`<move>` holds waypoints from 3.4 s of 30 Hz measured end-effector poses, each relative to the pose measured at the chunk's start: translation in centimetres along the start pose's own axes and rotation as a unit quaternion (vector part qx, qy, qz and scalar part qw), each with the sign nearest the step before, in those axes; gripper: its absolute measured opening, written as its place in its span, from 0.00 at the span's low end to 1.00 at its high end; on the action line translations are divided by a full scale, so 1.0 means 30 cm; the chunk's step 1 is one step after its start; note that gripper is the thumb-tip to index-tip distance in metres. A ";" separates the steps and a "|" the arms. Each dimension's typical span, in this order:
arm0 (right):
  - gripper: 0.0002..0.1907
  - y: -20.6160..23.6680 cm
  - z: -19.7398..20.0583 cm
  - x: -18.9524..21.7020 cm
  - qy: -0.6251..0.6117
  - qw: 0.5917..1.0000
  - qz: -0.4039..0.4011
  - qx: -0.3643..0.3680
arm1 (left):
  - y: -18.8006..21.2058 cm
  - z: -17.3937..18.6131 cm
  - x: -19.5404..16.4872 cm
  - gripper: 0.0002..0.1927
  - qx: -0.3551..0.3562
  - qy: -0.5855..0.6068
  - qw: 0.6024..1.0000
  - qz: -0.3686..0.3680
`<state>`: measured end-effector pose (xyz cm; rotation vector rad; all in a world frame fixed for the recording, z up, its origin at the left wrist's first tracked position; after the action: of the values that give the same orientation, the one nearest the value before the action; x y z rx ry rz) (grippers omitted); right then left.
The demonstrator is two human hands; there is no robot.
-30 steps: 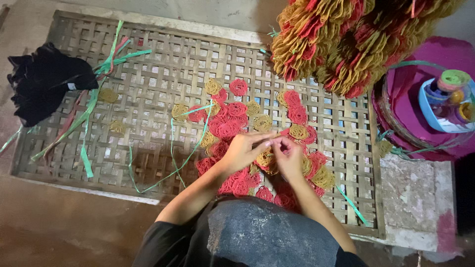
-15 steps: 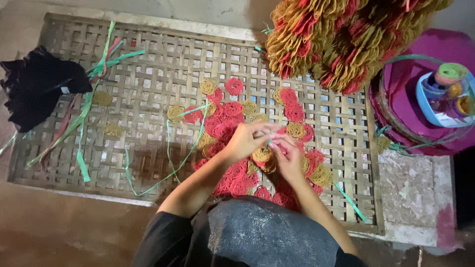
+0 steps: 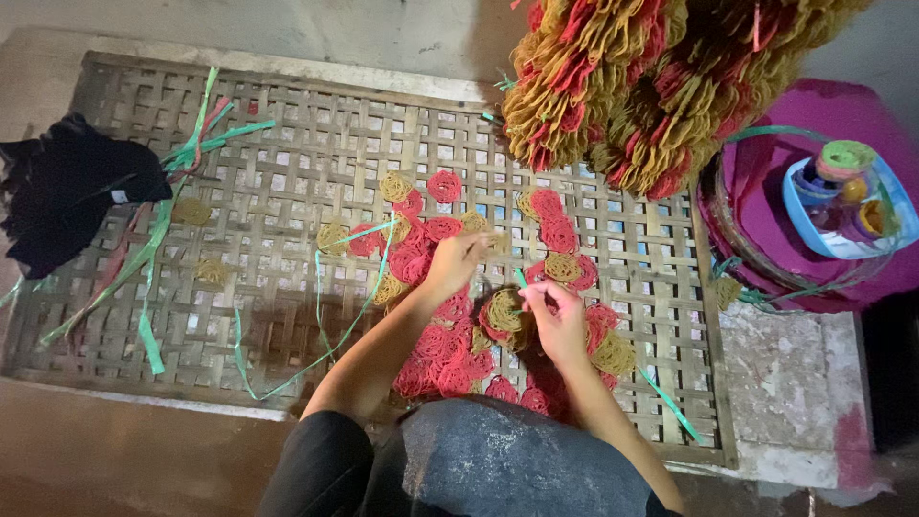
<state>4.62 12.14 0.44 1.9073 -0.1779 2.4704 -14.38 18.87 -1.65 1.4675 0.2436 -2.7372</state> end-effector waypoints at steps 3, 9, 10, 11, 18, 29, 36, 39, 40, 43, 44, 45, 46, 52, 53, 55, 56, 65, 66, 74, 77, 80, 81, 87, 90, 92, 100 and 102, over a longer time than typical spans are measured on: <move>0.08 -0.008 -0.004 -0.021 0.084 0.996 -0.036 -0.018 | 0.036 0.006 0.037 0.16 -0.031 0.220 0.970 0.095; 0.07 -0.043 -0.057 0.002 0.061 0.997 0.025 -0.028 | 0.121 -0.015 0.019 0.17 0.002 0.320 0.936 0.149; 0.07 -0.043 -0.060 -0.018 0.055 0.998 0.001 -0.022 | 0.129 -0.006 0.006 0.18 0.002 0.280 0.950 0.140; 0.06 -0.042 -0.062 -0.039 0.050 0.998 -0.024 -0.016 | 0.139 0.005 -0.008 0.19 0.002 0.239 0.962 0.130; 0.06 -0.023 -0.059 -0.010 -0.066 0.998 -0.007 -0.004 | 0.217 0.018 -0.167 0.16 0.066 0.315 0.946 0.029; 0.07 0.017 -0.025 0.136 0.080 0.977 0.194 -0.034 | 0.189 0.094 -0.317 0.07 -0.053 0.109 0.966 -0.230; 0.07 0.028 -0.039 -0.005 -0.121 0.993 0.003 0.016 | -0.055 0.036 -0.183 0.34 -0.119 -0.292 0.926 -0.209; 0.07 0.033 -0.036 -0.007 -0.076 0.997 0.023 0.024 | -0.107 0.033 -0.142 0.37 -0.121 -0.383 0.890 -0.213; 0.07 0.030 -0.032 -0.005 -0.086 0.996 0.025 0.021 | -0.111 0.024 -0.134 0.34 -0.098 -0.380 0.891 -0.227; 0.07 0.022 -0.021 -0.010 -0.097 0.995 0.016 0.014 | -0.091 0.019 -0.119 0.24 -0.055 -0.302 0.921 -0.240; 0.07 0.018 -0.022 -0.019 -0.086 0.996 0.003 0.011 | -0.080 0.023 -0.119 0.21 -0.044 -0.265 0.933 -0.238; 0.07 0.016 -0.023 -0.027 -0.076 0.997 -0.009 0.008 | -0.088 0.037 -0.060 0.21 -0.029 -0.237 0.962 -0.133; 0.07 0.016 -0.024 -0.026 -0.057 0.998 -0.006 0.004 | -0.071 0.045 0.004 0.22 -0.014 -0.207 0.978 -0.025; 0.06 -0.008 -0.049 -0.043 0.060 0.997 -0.033 -0.045 | 0.054 -0.010 0.060 0.22 0.001 0.381 0.905 0.189; 0.06 -0.010 -0.058 -0.038 0.043 0.998 -0.031 -0.042 | 0.080 -0.021 0.075 0.21 0.013 0.389 0.897 0.209; 0.05 -0.016 -0.067 -0.018 0.034 0.998 -0.008 -0.042 | 0.104 -0.026 0.063 0.21 0.023 0.427 0.884 0.187; 0.05 -0.018 -0.064 -0.002 0.044 0.998 0.013 -0.045 | 0.117 -0.025 0.053 0.21 0.027 0.447 0.877 0.176; 0.05 -0.017 -0.052 0.003 0.038 0.997 0.043 -0.053 | 0.193 0.105 -0.070 0.16 -0.046 0.122 0.991 0.021; 0.05 -0.017 -0.052 -0.003 0.033 0.997 0.041 -0.053 | 0.192 0.124 -0.101 0.16 -0.064 0.124 0.990 -0.012; 0.04 -0.008 -0.058 -0.030 0.036 0.998 0.017 -0.052 | 0.200 0.141 -0.177 0.17 -0.073 0.122 0.988 -0.064; 0.03 -0.007 -0.058 -0.012 0.073 0.995 0.034 -0.058 | 0.193 0.130 -0.159 0.16 -0.069 0.138 0.988 -0.033; 0.03 -0.013 -0.057 0.001 0.089 0.993 0.037 -0.061 | 0.191 0.116 -0.148 0.16 -0.059 0.139 0.988 -0.021; 0.04 -0.014 -0.058 0.001 0.087 0.994 0.032 -0.060 | 0.193 0.106 -0.134 0.16 -0.049 0.143 0.989 0.000; 0.04 -0.014 -0.057 0.040 0.072 0.993 0.053 -0.071 | 0.206 0.087 -0.106 0.16 -0.040 0.190 0.980 0.035; 0.04 -0.015 -0.062 0.044 0.076 0.994 0.043 -0.065 | 0.209 0.085 -0.101 0.17 -0.042 0.204 0.978 0.032; 0.04 -0.015 -0.062 0.059 0.077 0.993 0.055 -0.070 | 0.211 0.092 -0.103 0.17 -0.048 0.174 0.983 0.019; 0.04 -0.003 -0.053 0.144 0.108 0.982 0.129 -0.084 | 0.224 0.124 -0.173 0.16 -0.053 0.114 0.992 -0.030; 0.04 0.007 -0.058 0.182 0.141 0.970 0.177 -0.087 | 0.225 0.133 -0.196 0.16 -0.054 0.115 0.991 -0.045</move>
<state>1.52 11.79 5.25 1.5472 -0.7595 2.7943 -13.75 11.31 4.54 1.7828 0.4655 -2.5685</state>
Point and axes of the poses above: each hand's wrist, its own y-axis away from the middle knuckle, its own z-axis out of the back of the hand, x = y × z, the point moved 10 cm from there along -y, towards the middle knuckle, and after that the axes turned 13 degrees about -x, right-handed, at the moved point
